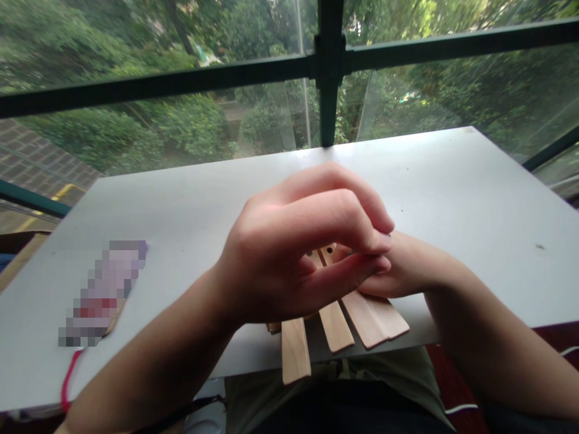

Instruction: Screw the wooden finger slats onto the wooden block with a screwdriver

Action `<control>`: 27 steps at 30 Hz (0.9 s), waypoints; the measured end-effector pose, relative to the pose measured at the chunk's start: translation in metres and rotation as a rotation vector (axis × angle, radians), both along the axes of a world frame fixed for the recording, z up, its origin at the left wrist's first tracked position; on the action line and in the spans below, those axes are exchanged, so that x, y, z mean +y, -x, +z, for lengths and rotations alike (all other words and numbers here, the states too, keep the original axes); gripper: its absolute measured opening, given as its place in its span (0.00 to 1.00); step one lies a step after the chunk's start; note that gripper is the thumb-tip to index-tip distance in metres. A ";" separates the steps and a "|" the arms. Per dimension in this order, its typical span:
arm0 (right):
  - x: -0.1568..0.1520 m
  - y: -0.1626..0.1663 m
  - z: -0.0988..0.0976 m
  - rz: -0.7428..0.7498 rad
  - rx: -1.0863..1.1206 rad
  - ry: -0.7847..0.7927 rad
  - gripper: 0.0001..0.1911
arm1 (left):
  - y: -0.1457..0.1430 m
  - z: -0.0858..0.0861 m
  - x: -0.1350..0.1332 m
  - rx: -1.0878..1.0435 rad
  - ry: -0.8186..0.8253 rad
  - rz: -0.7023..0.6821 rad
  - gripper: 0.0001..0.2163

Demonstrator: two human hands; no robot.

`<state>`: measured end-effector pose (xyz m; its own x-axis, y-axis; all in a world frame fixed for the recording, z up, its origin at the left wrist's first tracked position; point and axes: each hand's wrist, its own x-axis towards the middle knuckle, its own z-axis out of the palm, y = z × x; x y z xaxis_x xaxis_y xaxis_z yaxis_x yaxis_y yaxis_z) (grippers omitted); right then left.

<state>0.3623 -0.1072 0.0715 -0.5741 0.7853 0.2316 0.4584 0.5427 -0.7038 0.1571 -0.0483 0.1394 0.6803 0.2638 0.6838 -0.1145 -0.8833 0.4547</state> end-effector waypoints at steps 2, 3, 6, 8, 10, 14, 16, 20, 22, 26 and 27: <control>0.001 0.001 0.000 -0.004 0.009 -0.004 0.07 | -0.001 -0.001 0.000 -0.016 0.006 -0.009 0.06; 0.001 0.002 0.000 -0.009 0.007 0.002 0.07 | -0.001 -0.001 0.001 -0.063 0.000 -0.022 0.07; 0.001 0.002 0.000 -0.026 0.001 0.016 0.09 | 0.002 0.001 0.001 0.027 -0.001 0.004 0.11; 0.001 0.002 0.000 -0.027 0.004 0.009 0.10 | 0.005 0.003 0.001 0.089 0.002 0.026 0.12; 0.000 0.001 0.001 -0.027 -0.002 -0.002 0.10 | 0.006 0.004 0.001 0.083 0.001 0.025 0.13; 0.000 0.000 0.001 -0.011 -0.019 -0.028 0.08 | 0.003 0.001 0.000 0.034 0.011 0.015 0.11; 0.001 0.000 0.001 -0.001 0.001 -0.053 0.07 | 0.000 -0.001 0.001 -0.045 -0.002 -0.007 0.09; 0.001 0.002 0.000 0.025 0.047 -0.048 0.10 | -0.002 -0.003 0.005 -0.109 -0.044 -0.035 0.03; 0.000 0.002 0.000 0.028 0.050 -0.009 0.10 | -0.002 -0.002 0.006 -0.109 -0.054 -0.035 0.04; 0.000 0.002 0.001 0.023 0.054 0.028 0.10 | -0.002 0.000 0.004 -0.097 -0.052 -0.045 0.07; 0.000 0.002 0.001 0.027 0.052 0.025 0.09 | -0.002 0.001 0.004 -0.086 -0.041 -0.039 0.08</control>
<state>0.3603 -0.1071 0.0722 -0.5827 0.7758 0.2421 0.4063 0.5360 -0.7400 0.1587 -0.0448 0.1403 0.6281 0.2087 0.7496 -0.1859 -0.8952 0.4050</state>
